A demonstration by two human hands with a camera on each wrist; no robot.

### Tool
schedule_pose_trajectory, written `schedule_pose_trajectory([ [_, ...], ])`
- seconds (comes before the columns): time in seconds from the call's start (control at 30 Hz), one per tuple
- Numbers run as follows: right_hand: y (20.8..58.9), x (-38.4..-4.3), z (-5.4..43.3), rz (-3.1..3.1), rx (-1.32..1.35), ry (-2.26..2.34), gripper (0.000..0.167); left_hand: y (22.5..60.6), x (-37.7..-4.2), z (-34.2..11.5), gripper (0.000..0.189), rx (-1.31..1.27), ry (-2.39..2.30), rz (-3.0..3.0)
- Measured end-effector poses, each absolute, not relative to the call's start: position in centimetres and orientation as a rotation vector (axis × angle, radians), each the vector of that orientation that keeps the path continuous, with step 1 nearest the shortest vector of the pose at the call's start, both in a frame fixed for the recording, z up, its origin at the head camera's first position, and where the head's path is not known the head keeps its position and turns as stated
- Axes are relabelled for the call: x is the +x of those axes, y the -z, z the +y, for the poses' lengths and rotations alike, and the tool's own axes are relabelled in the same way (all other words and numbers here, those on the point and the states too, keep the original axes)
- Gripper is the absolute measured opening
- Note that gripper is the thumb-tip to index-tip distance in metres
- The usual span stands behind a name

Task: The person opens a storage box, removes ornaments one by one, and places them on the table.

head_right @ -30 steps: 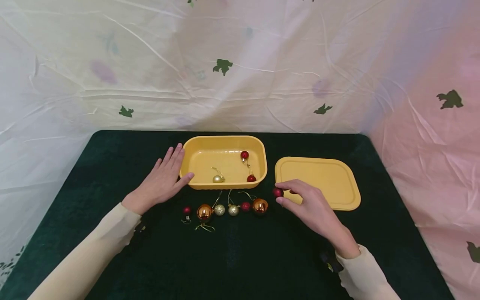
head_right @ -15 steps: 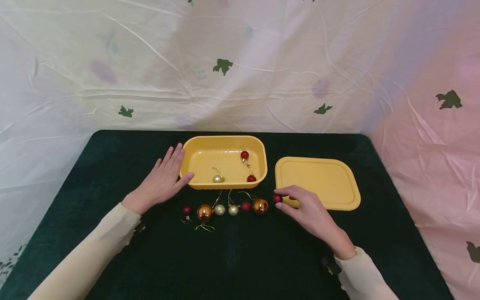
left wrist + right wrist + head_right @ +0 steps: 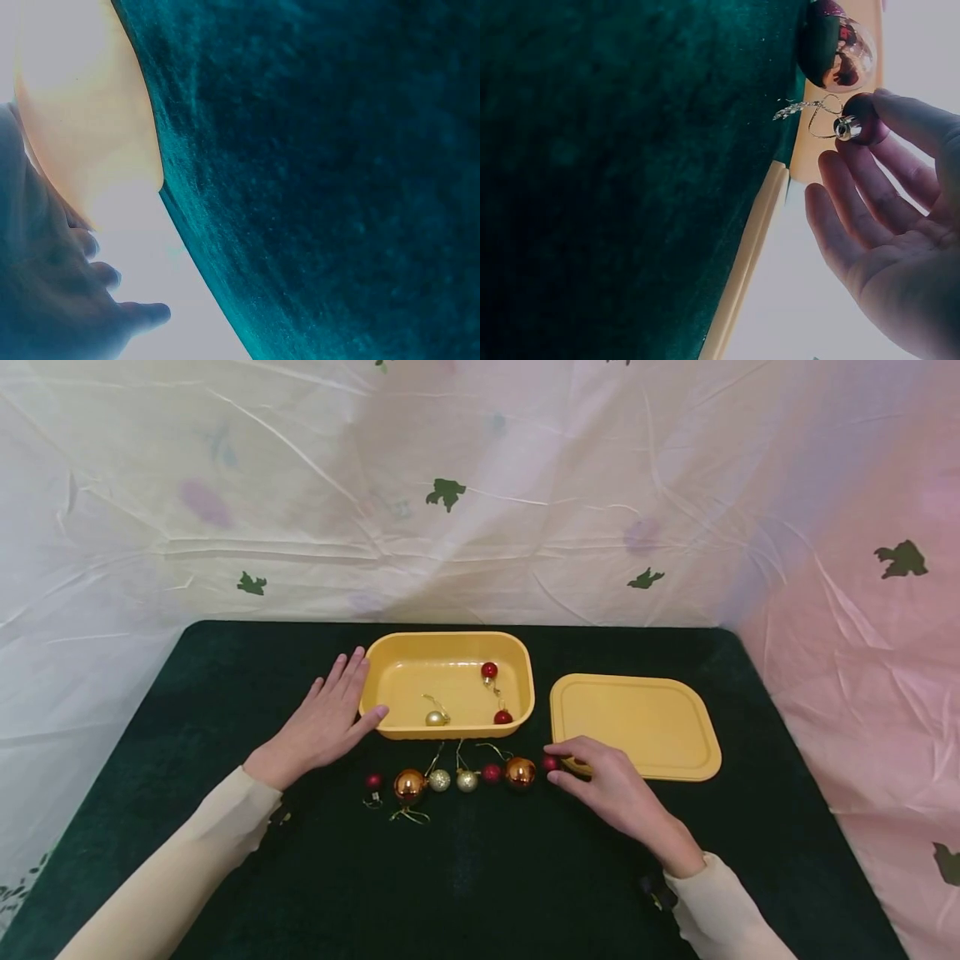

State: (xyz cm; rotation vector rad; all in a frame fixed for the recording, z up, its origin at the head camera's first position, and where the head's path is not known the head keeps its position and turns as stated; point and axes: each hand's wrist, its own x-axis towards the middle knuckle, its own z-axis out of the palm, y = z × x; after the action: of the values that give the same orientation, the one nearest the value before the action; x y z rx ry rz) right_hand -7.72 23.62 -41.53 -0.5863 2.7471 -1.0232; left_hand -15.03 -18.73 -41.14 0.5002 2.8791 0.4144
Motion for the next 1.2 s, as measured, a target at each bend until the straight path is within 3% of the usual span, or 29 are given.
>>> schedule_pose_trajectory([
  [1.2,42.30,-8.12,23.46,2.743,-0.663,0.851,0.035,41.21,-15.09,-18.69,0.094,0.489,-0.417,2.880],
])
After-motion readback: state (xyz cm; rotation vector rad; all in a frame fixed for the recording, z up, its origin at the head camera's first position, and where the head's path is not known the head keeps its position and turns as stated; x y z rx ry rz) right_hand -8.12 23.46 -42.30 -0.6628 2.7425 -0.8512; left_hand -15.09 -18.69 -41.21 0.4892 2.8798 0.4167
